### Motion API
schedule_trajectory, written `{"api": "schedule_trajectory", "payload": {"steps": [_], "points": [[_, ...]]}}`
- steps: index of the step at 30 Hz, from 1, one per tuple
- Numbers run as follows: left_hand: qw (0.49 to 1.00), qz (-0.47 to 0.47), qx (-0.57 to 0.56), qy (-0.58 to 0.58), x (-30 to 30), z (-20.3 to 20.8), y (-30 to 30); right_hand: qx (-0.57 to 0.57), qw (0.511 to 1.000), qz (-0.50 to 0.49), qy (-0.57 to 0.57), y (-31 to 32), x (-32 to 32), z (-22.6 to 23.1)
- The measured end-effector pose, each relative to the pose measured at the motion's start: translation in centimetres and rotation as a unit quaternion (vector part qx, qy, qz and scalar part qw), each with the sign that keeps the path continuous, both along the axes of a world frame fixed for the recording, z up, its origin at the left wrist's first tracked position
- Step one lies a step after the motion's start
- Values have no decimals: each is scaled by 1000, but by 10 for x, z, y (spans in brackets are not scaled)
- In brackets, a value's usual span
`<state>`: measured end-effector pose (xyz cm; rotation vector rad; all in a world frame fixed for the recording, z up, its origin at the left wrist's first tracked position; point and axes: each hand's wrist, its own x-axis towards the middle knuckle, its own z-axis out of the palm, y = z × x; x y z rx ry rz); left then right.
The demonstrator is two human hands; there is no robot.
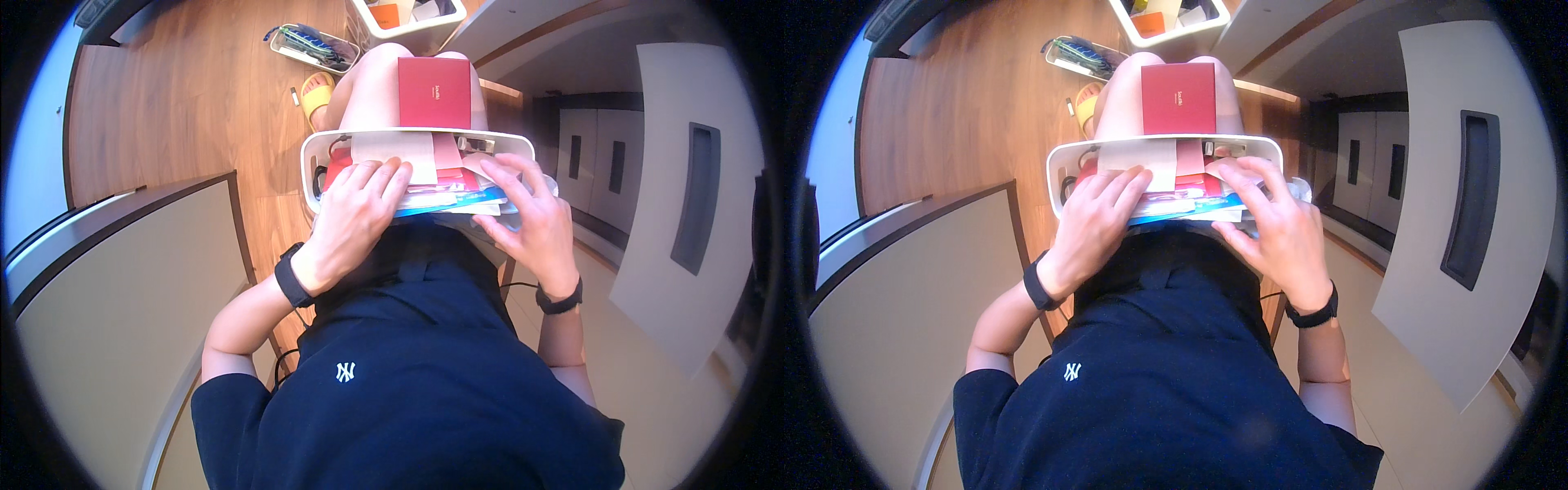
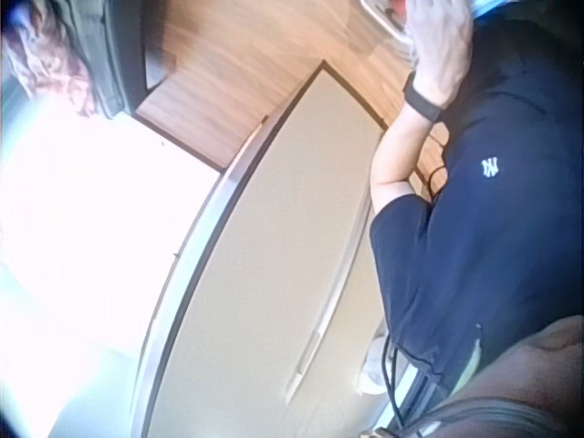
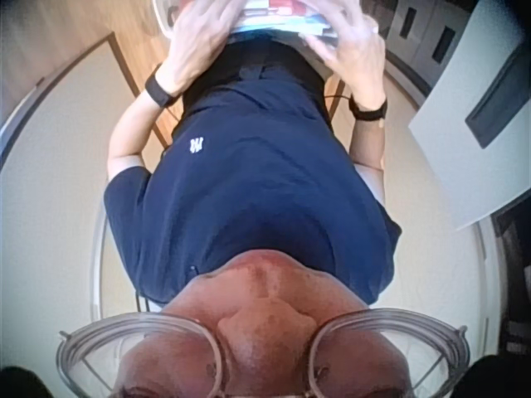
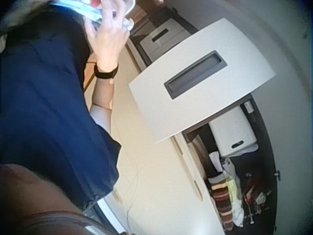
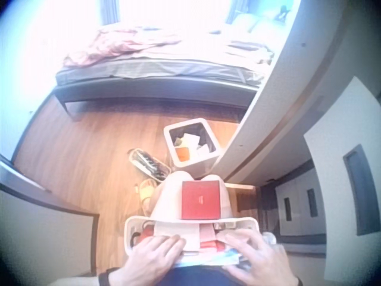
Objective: The person empties a drawer by placing a small red box, papers, receipts, and airline boarding passes into a white plastic bin, then wipes the inside of the empty drawer with a cloth before returning the bin to the drawer.
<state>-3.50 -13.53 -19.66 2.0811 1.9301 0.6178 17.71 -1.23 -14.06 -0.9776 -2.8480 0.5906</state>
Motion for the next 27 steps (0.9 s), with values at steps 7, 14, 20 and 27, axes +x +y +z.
{"api": "schedule_trajectory", "payload": {"steps": [7, 14, 20, 27], "points": [[999, -4, -15, 52, -6, 6, -1, -12, 1000, 3, 0, -4, -2, 2], [999, 35, -23, 27, -17, 15, -21, 46, 963, -261, 49, -21, 19, -3], [976, 153, -37, -152, -43, 0, -49, -101, 972, -204, 52, -7, 25, -32], [884, 141, -104, -433, -50, -30, -24, -67, 978, -146, 133, 9, 47, -26]]}}
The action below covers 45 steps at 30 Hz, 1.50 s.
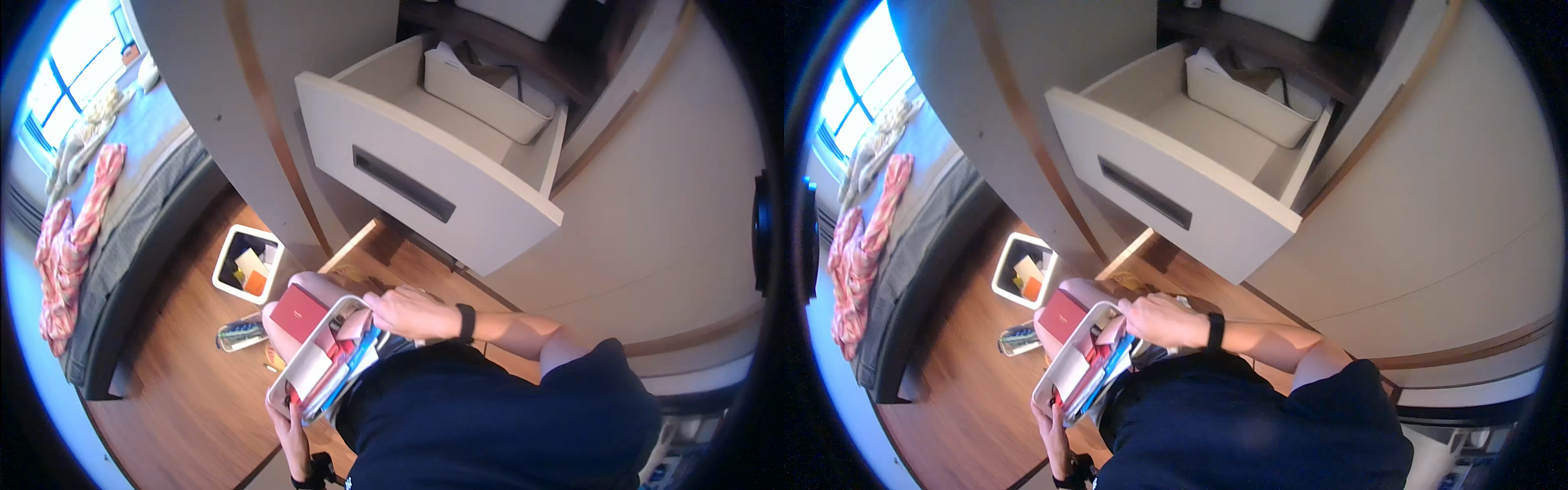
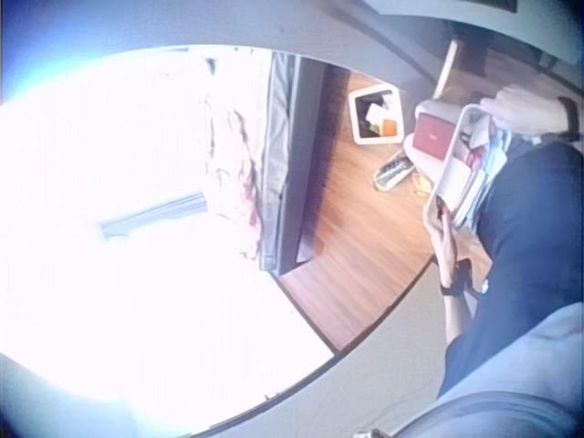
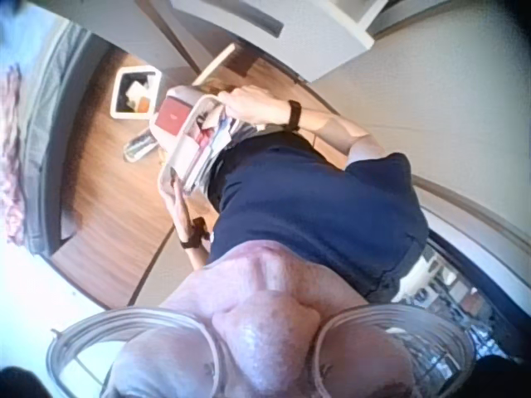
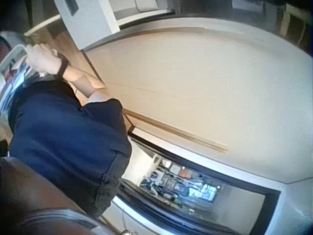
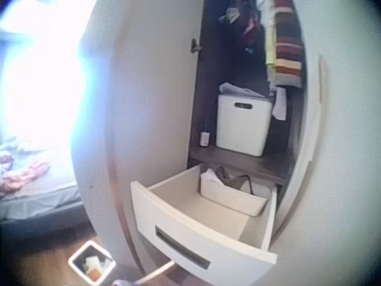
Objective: The person empties a drawer by placing a small red box, papers, receipts, and airline boarding passes into a white plastic bin, then wipes the inside of the empty drawer with a cloth before returning the bin to the drawer.
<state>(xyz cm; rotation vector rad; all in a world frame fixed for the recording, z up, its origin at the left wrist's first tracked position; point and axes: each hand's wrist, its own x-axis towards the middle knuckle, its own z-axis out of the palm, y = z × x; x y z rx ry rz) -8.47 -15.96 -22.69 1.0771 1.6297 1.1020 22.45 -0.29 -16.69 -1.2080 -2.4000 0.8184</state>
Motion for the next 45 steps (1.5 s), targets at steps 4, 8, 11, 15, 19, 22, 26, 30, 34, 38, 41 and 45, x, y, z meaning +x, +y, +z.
{"api": "schedule_trajectory", "payload": {"steps": [4, 8, 11, 15, 19, 22, 26, 30, 34, 38, 41, 45], "points": [[994, 18, 55, 95, 13, 92, 13, -42, 997, -17, 67, -12, 17, 63], [972, 9, 92, 217, 13, 192, 51, -59, 987, -21, 146, -20, 54, 157], [961, -54, 164, 217, -8, 242, 106, -38, 973, -19, 227, -24, 79, 187], [956, -33, 149, 251, -15, 318, 158, 82, 910, -59, 403, -27, 134, 187], [932, -47, 253, 254, -44, 355, 214, 134, 854, -247, 438, -19, 179, 210], [855, -83, 280, 428, -35, 358, 253, 313, 824, -285, 376, -1, 204, 243], [905, -86, 281, 307, -29, 341, 263, 367, 890, -55, 264, 39, 217, 329], [838, -87, 271, 465, -61, 305, 252, 297, 907, -64, 292, 113, 136, 326], [883, -112, 233, 392, -77, 274, 234, 306, 948, -87, 26, 233, 157, 272], [975, -56, 133, 167, -48, 259, 206, -25, 909, -38, -415, 238, 149, 247], [986, -73, 89, 118, -40, 239, 195, -89, 838, 45, -536, 241, 154, 202], [992, -53, 75, 92, -48, 210, 183, -40, 773, 46, -632, 244, 161, 165]]}}
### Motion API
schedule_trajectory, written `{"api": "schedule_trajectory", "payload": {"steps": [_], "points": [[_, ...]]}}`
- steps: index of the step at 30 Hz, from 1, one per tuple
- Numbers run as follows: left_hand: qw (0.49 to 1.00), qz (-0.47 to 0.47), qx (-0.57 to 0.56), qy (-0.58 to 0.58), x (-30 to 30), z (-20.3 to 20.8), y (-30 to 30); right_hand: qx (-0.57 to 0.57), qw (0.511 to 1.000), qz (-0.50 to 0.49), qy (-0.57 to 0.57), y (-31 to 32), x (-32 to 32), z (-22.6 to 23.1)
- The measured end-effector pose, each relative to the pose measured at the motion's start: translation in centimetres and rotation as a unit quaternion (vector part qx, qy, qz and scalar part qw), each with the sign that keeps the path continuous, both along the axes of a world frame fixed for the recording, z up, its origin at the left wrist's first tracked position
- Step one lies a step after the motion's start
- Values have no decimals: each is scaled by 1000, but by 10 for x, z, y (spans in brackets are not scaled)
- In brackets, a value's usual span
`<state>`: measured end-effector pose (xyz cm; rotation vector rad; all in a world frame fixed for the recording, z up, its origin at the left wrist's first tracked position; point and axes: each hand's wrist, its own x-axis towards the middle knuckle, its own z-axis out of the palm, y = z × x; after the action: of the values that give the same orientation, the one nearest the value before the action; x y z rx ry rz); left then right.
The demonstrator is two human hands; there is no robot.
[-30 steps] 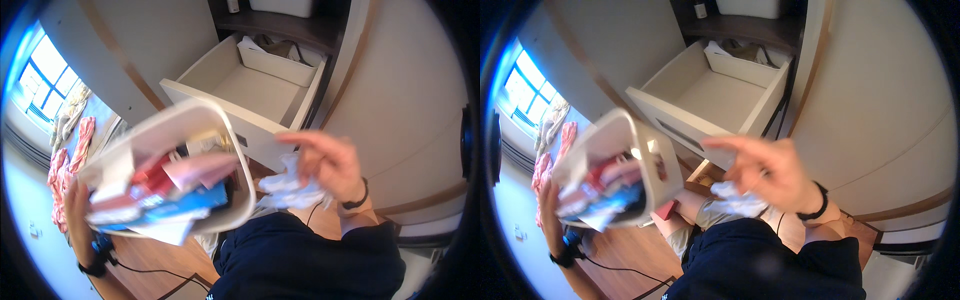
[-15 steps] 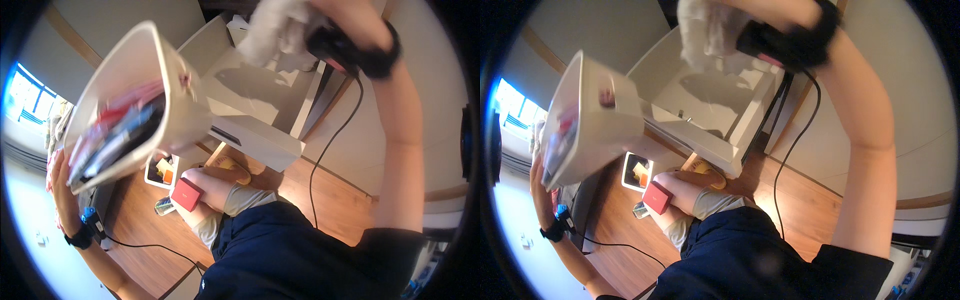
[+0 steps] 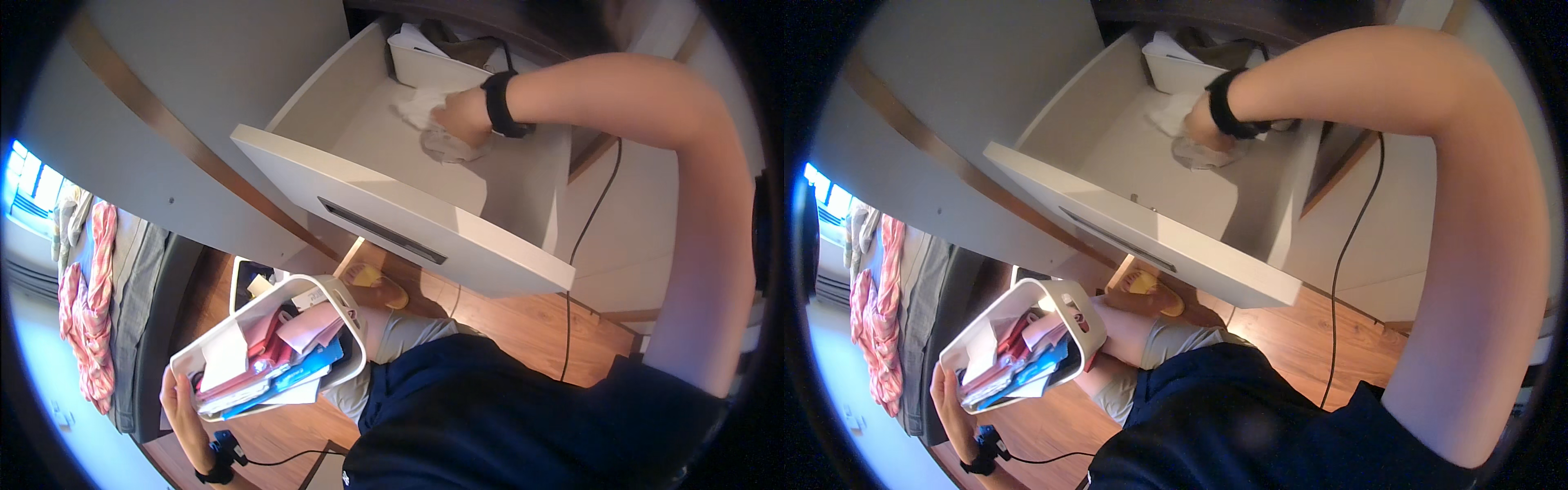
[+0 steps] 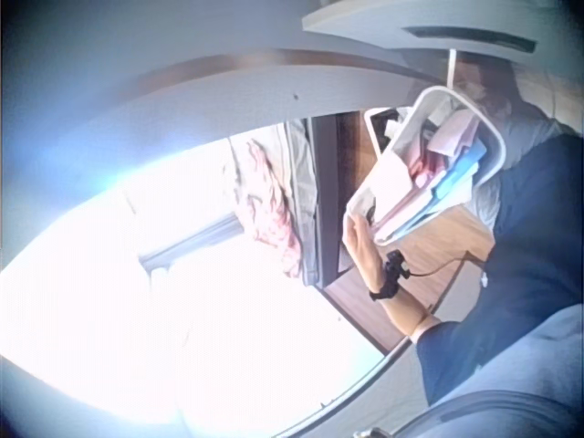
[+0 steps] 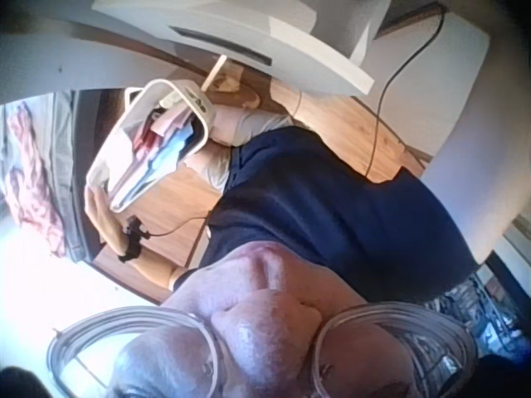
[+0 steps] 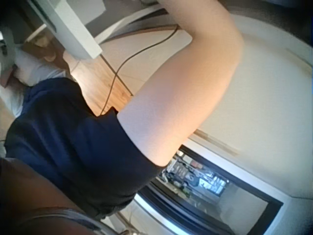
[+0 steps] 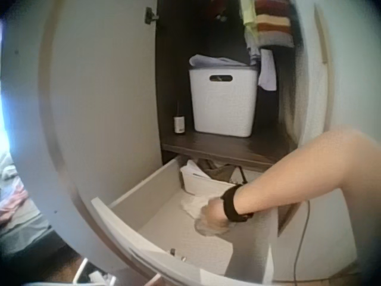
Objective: The person empties a drawer by placing a small red box, papers, receipts, and airline boarding passes into a white plastic bin, then wipes the inside of the empty drawer with a cloth before returning the bin to the drawer.
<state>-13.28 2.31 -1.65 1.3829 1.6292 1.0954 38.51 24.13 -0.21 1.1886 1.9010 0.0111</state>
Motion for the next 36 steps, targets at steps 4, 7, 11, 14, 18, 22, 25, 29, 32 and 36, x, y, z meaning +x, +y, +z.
{"api": "schedule_trajectory", "payload": {"steps": [4, 7, 11, 14, 18, 22, 25, 29, 32, 36], "points": [[1000, 11, -13, 17, 2, -11, -6, 59, 988, 130, -62, -27, -22, -11], [998, 51, -21, -3, 2, -17, -12, 14, 989, 141, 37, -34, -36, 9], [997, 78, -11, -12, 0, -24, -20, 31, 966, 76, 245, -39, -77, 56], [997, 72, 1, 0, 7, -27, -23, 274, 922, 95, 257, 18, -50, 12], [999, 40, -7, 2, 3, -30, -24, 248, 960, -8, 127, 15, -63, -13], [998, 46, -32, -9, 8, -11, -21, 198, 960, 61, 187, -12, -92, 12], [999, 30, -34, -16, 14, -10, -14, 203, 893, 26, 401, -30, -103, -21], [999, 14, -37, -29, 26, -12, -10, 26, 846, 97, 524, -39, -96, 22], [999, 9, -38, -28, 27, -12, -10, 54, 852, 85, 513, -16, -75, 27], [999, 4, -46, -7, 29, -12, -7, 189, 944, 36, 267, 24, -37, 29]]}}
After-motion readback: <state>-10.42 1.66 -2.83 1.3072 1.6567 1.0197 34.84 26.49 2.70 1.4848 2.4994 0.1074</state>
